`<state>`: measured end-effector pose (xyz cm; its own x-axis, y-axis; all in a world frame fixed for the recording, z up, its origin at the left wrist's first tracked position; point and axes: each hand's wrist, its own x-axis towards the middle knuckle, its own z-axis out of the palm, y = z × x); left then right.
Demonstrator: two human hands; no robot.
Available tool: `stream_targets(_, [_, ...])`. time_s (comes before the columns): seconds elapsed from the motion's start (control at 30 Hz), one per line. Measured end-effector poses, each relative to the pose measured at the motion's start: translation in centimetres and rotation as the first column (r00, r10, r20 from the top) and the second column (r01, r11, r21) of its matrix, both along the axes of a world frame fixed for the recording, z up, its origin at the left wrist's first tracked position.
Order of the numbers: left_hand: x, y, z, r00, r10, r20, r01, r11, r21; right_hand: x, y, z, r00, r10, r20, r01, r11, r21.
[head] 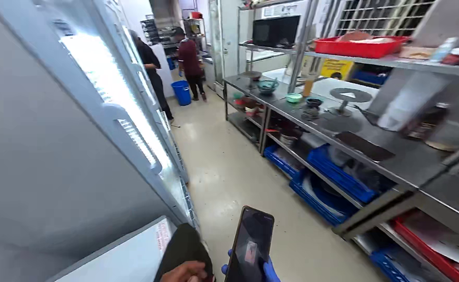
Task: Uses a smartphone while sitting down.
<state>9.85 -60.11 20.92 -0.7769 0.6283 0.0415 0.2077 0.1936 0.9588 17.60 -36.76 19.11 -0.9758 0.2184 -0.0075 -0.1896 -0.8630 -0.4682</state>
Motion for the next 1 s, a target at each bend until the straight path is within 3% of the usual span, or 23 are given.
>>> stream_targets(0.13, [-4.2,-2.7,2.2,0.997,0.054,-0.059,-0.042,0.982,0.185,-3.2,-7.8,0.7,0.995,0.056,0.087,-0.069,0.986,0.152])
stream_targets(0.3, [-7.5,-5.0,2.2,0.984,0.024,0.178,-0.106,0.878,0.467,-2.9,-13.0,2.3,0.955,0.113,0.273,-0.195,0.936,0.294])
stream_targets(0.4, [-6.9,-5.7,1.7,0.976,0.046,0.213,-0.147,0.862,0.486,-2.4,-14.2,2.6,0.925,0.138,0.353,-0.280,0.878,0.390])
stream_targets(0.57, [-5.6,-6.4,1.4,0.980,0.035,0.197,-0.138,0.832,0.537,-1.4,-14.6,2.2,0.934,0.248,0.257,-0.332,0.869,0.367])
stream_targets(0.83, [-4.2,-4.2,1.5,0.983,-0.013,0.185,-0.092,0.833,0.545,1.0,-13.5,2.5,0.948,0.146,0.283,-0.222,0.939,0.262])
stream_targets(1.0, [-2.7,-2.6,1.4,0.975,-0.061,0.214,-0.068,0.834,0.548,2.8,-12.1,0.4,0.965,0.173,0.200,-0.205,0.967,0.153])
